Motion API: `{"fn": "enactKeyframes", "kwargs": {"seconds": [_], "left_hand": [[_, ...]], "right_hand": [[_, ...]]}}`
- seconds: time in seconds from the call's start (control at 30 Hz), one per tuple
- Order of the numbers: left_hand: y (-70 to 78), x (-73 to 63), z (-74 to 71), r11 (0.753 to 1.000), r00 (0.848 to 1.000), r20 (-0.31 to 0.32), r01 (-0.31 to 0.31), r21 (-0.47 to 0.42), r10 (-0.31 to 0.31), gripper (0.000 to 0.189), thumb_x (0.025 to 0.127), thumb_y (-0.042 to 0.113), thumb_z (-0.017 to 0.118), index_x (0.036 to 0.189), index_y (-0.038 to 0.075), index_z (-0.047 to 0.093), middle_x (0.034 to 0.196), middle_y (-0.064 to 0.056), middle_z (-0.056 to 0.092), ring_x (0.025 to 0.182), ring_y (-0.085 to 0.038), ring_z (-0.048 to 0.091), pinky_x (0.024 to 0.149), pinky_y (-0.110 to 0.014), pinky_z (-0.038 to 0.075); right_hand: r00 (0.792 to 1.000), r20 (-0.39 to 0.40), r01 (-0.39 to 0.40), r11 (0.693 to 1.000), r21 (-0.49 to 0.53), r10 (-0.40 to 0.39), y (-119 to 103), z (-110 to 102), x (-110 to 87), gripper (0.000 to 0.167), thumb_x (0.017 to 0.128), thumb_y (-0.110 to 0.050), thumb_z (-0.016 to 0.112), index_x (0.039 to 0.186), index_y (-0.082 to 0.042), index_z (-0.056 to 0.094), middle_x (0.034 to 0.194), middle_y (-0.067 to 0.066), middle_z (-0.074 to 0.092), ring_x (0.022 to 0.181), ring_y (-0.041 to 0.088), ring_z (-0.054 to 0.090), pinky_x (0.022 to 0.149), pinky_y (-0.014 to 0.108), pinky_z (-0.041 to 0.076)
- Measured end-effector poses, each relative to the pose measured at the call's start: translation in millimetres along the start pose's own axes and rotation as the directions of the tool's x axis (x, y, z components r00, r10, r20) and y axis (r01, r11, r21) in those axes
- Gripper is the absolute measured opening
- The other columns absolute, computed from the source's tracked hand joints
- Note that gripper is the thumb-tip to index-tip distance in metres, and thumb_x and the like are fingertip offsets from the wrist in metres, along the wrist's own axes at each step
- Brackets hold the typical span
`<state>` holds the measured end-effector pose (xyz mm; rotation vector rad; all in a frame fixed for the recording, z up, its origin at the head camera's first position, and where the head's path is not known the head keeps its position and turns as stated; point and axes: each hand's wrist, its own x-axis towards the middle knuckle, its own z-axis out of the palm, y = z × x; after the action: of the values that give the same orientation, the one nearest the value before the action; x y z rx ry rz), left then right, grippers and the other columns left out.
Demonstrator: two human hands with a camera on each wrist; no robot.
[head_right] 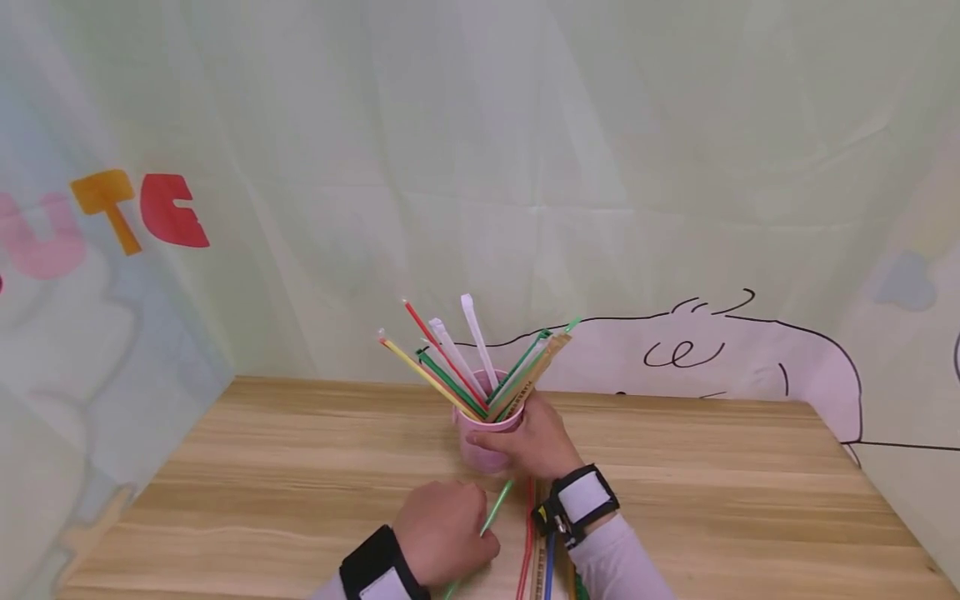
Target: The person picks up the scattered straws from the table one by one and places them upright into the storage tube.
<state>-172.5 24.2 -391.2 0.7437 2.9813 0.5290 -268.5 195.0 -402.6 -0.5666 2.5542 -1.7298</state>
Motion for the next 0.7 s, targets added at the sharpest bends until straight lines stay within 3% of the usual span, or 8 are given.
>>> {"fn": "enactKeyframes", "kwargs": {"seconds": [0.1, 0.23, 0.4, 0.57, 0.7], "left_hand": [[0.1, -4.5, -19.3, 0.997, 1.000, 0.005, -0.023, -0.071, 0.024, 0.043, 0.077, 0.030, 0.076, 0.050, 0.024, 0.044, 0.043, 0.016, 0.032, 0.040, -0.008, 0.038, 0.038, -0.030, 0.029], [-0.2, -10.8, -44.7, 0.992, 0.997, -0.068, -0.050, -0.119, 0.042, 0.040, 0.075, 0.027, 0.075, 0.050, 0.024, 0.045, 0.044, 0.019, 0.030, 0.041, -0.004, 0.035, 0.039, -0.027, 0.025], [-1.9, -19.3, -71.7, 0.987, 0.984, -0.168, -0.084, -0.138, 0.060, 0.027, 0.074, 0.023, 0.073, 0.058, 0.024, 0.052, 0.049, 0.018, 0.037, 0.047, -0.001, 0.038, 0.043, -0.024, 0.028], [-6.6, -24.6, -97.2, 0.966, 0.953, -0.296, -0.129, -0.222, 0.059, 0.012, 0.084, 0.018, 0.072, 0.075, 0.023, 0.066, 0.061, 0.019, 0.058, 0.057, 0.005, 0.050, 0.051, -0.019, 0.040], [-10.7, -28.0, -120.4, 0.914, 0.924, -0.381, -0.126, -0.387, -0.033, 0.006, 0.093, 0.016, 0.073, 0.091, 0.020, 0.069, 0.079, 0.011, 0.072, 0.069, 0.004, 0.064, 0.066, -0.018, 0.053]], "right_hand": [[1.000, 0.000, 0.001, 1.000, -0.009, -0.001, 0, 0, -0.2, 0.080, 0.079, -0.026, 0.092, 0.149, -0.024, 0.051, 0.136, -0.003, 0.068, 0.131, 0.018, 0.061, 0.111, 0.045, 0.046], [1.000, 0.001, 0.014, 1.000, -0.028, -0.014, 1, 0, -0.1, 0.079, 0.079, -0.029, 0.091, 0.148, -0.026, 0.052, 0.133, -0.004, 0.070, 0.127, 0.017, 0.063, 0.108, 0.040, 0.048], [1.000, 0.001, 0.030, 0.999, -0.032, -0.030, 0, -2, -0.6, 0.077, 0.079, -0.029, 0.091, 0.146, -0.027, 0.054, 0.126, -0.006, 0.073, 0.119, 0.016, 0.066, 0.102, 0.031, 0.050], [0.999, -0.009, 0.034, 0.999, -0.038, -0.035, 1, -2, -0.8, 0.070, 0.080, -0.026, 0.091, 0.141, -0.023, 0.057, 0.125, -0.003, 0.073, 0.117, 0.016, 0.067, 0.100, 0.030, 0.051], [1.000, -0.001, 0.015, 1.000, -0.011, -0.015, 0, 2, 0.2, 0.070, 0.080, -0.024, 0.091, 0.141, -0.023, 0.058, 0.129, -0.002, 0.071, 0.121, 0.017, 0.065, 0.103, 0.036, 0.051]]}}
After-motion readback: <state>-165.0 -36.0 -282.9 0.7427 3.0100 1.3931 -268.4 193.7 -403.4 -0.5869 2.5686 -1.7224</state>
